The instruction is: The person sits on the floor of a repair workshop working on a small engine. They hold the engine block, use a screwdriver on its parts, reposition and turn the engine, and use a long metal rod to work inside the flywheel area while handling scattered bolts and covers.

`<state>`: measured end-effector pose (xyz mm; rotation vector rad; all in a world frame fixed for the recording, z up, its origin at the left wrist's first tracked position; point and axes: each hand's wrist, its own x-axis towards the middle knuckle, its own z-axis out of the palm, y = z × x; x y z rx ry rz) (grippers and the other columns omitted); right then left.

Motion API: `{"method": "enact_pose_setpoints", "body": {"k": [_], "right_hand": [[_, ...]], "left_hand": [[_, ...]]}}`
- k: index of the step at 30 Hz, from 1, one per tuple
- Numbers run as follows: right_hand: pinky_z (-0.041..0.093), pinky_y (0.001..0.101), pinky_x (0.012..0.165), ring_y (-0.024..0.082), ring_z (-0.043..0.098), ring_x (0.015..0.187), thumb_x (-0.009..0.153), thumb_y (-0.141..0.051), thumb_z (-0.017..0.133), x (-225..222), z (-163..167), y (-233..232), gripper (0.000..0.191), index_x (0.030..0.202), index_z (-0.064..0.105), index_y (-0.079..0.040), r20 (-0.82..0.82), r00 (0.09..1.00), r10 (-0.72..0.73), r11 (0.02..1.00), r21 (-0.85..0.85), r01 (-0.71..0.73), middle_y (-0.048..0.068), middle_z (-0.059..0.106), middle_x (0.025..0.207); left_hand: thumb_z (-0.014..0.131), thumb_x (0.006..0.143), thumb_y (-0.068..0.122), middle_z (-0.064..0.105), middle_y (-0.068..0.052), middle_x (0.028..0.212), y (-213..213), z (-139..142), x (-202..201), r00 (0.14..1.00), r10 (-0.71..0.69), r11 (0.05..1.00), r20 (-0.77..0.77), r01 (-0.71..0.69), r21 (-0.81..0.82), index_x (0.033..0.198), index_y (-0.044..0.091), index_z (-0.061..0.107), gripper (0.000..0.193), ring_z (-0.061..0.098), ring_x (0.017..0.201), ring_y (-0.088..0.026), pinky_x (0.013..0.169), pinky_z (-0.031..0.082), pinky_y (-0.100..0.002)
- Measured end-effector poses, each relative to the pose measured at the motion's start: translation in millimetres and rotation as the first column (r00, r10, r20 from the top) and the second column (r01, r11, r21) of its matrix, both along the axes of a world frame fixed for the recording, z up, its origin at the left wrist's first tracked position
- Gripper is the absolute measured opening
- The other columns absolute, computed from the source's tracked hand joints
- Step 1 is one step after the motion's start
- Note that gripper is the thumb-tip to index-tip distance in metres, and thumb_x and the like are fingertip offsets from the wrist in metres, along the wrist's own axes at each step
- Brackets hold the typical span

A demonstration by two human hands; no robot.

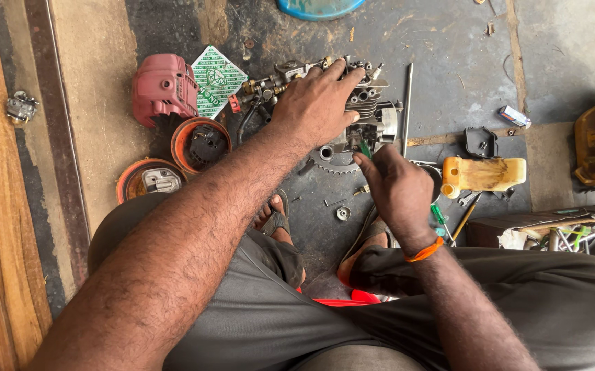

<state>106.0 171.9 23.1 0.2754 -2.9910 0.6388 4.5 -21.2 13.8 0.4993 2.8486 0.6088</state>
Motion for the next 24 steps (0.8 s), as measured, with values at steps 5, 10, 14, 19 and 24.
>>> {"method": "enact_pose_setpoints", "body": {"k": [5,10,14,19,24], "right_hand": [[0.045,0.0433,0.049,0.028,0.057,0.049,0.1,-0.042,0.076,1.1,1.3,-5.3,0.049,0.074,0.056,-0.006,-0.073,0.996,0.042,0.996,0.081,-0.036,0.009,0.057,0.059],[0.048,0.0414,0.054,0.027,0.062,0.058,0.099,-0.036,0.076,4.5,3.5,-9.6,0.036,0.085,0.061,-0.007,-0.192,0.974,0.123,0.991,0.078,-0.11,0.008,0.062,0.07],[0.049,0.04,0.055,0.024,0.063,0.059,0.099,-0.032,0.075,7.5,5.7,-10.8,0.028,0.093,0.063,-0.007,-0.186,0.974,0.128,0.987,0.119,-0.107,0.007,0.063,0.073],[0.049,0.0402,0.056,0.025,0.065,0.062,0.099,-0.029,0.073,8.4,6.3,-10.1,0.024,0.093,0.062,-0.008,-0.207,0.968,0.141,0.984,0.133,-0.115,0.007,0.064,0.075],[0.048,0.0417,0.052,0.025,0.063,0.054,0.105,-0.033,0.069,5.6,3.7,-8.7,0.036,0.083,0.057,-0.008,-0.089,0.994,0.057,0.997,0.052,-0.053,0.006,0.062,0.067]], "left_hand": [[0.074,0.092,0.044,0.033,-0.021,0.16,-0.4,2.3,0.0,1.0,0.003,1.0,0.017,-0.003,-0.005,0.156,0.018,0.035,0.079,0.051,0.133,-0.041,0.105,0.05,-0.056],[0.074,0.092,0.043,0.033,-0.021,0.159,-0.3,3.3,0.3,1.0,0.002,1.0,0.013,-0.002,-0.016,0.156,0.018,0.035,0.079,0.051,0.132,-0.041,0.104,0.051,-0.055],[0.074,0.092,0.044,0.034,-0.02,0.158,0.3,1.2,0.4,1.0,0.009,1.0,-0.009,-0.009,-0.03,0.155,0.019,0.035,0.078,0.051,0.132,-0.04,0.104,0.05,-0.056],[0.074,0.092,0.044,0.034,-0.021,0.159,0.7,-0.9,-0.5,1.0,0.007,1.0,-0.006,-0.007,-0.023,0.155,0.018,0.035,0.079,0.052,0.132,-0.041,0.103,0.051,-0.056],[0.074,0.092,0.043,0.034,-0.022,0.159,-0.3,0.6,0.6,1.0,-0.009,1.0,-0.014,0.009,-0.016,0.156,0.016,0.035,0.079,0.054,0.13,-0.041,0.101,0.053,-0.055]]}}
